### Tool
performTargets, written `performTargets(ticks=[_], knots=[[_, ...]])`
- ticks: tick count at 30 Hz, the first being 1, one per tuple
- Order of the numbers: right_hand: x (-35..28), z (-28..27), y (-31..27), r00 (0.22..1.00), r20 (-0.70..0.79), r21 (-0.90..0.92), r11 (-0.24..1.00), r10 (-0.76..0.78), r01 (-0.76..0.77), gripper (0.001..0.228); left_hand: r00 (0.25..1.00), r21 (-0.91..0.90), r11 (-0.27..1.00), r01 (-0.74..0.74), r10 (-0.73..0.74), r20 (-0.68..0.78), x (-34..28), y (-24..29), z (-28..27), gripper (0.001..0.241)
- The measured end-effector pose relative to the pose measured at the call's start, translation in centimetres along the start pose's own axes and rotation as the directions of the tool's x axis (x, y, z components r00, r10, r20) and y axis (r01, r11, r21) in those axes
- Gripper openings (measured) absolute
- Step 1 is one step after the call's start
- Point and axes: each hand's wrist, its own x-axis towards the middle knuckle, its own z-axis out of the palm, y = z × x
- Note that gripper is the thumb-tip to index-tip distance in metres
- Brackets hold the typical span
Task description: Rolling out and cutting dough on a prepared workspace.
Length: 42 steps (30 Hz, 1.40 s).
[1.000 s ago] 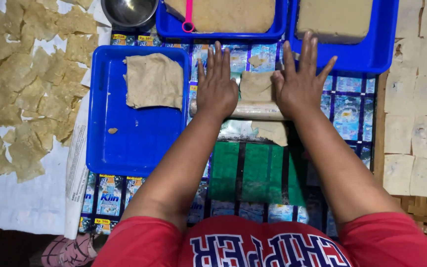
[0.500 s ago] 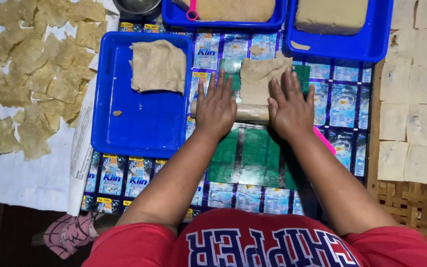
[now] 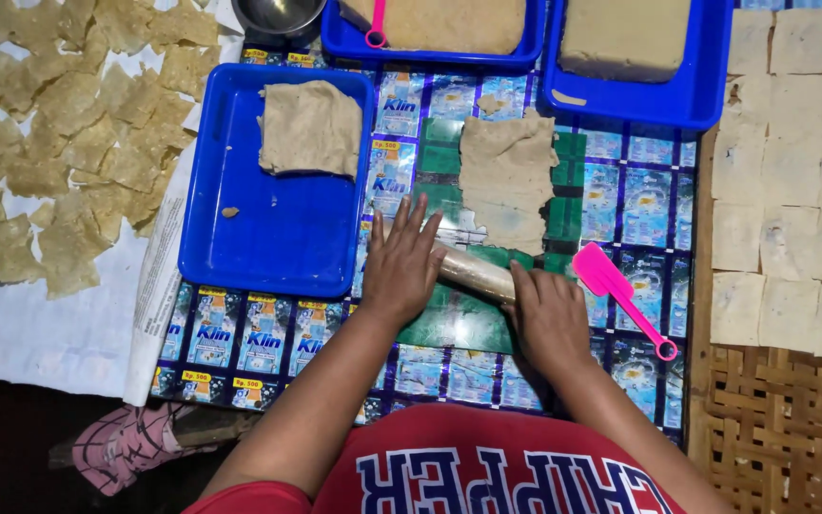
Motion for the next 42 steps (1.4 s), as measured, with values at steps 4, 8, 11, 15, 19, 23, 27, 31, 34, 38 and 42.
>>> performTargets(ticks=[4,8,11,15,19,23,27,31,34,38,42], knots=[[2.5,-2.0,2.1,0.999,-0.046,0.006,1.000,0.027,-0.027,0.078,0.990,0.024,0.998,-0.056,0.058,-0.130,2.9,-0.4,-0.4,0.050],[8.1,-3.5,4.3,0.998,-0.004,0.006,0.998,0.058,-0.058,0.071,0.983,0.021,0.999,-0.042,0.045,-0.178,8.3,-1.3,-0.8,0.042],[10.4,-2.4,4.3,0.997,0.021,0.016,0.997,0.079,-0.079,0.069,0.989,0.015,1.000,-0.010,0.012,-0.147,12.2,-2.3,0.0,0.041],[12.1,-3.8,1.4,0.971,0.188,0.065,0.984,0.149,-0.163,0.062,0.993,0.048,0.998,0.042,-0.037,-0.114,16.6,-2.3,1.6,0.053],[15.1,-1.7,1.0,0.974,0.004,0.168,0.960,0.228,-0.225,0.048,0.997,0.152,0.986,0.067,-0.074,0.038,17.4,-1.7,2.5,0.066],[16.3,-0.8,0.8,0.932,0.185,0.087,0.939,0.313,-0.332,0.063,0.967,0.199,0.972,0.121,-0.161,0.196,16.4,-1.5,2.4,0.070],[14.1,-1.9,-0.9,0.960,0.121,0.147,0.952,0.254,-0.270,0.060,0.925,0.094,0.979,0.181,-0.202,0.323,14.1,-0.1,-1.2,0.063],[10.1,-0.1,-1.3,0.991,-0.075,0.068,0.992,0.108,-0.103,0.075,0.962,0.031,0.987,0.158,-0.161,0.220,11.2,-0.9,0.1,0.063],[6.6,-0.1,-1.6,1.000,-0.011,0.034,0.999,-0.016,0.016,0.077,0.992,-0.099,0.992,0.079,-0.069,0.103,9.8,-1.0,0.9,0.059],[3.5,-1.6,-1.7,0.985,0.082,0.069,0.985,0.151,-0.157,0.076,0.983,-0.169,0.981,-0.096,0.067,-0.169,10.6,-0.1,0.6,0.046],[1.0,-3.2,-1.9,0.964,0.102,0.188,0.947,0.246,-0.262,0.072,0.934,-0.112,0.943,-0.313,0.284,-0.216,10.4,1.6,1.1,0.034]])
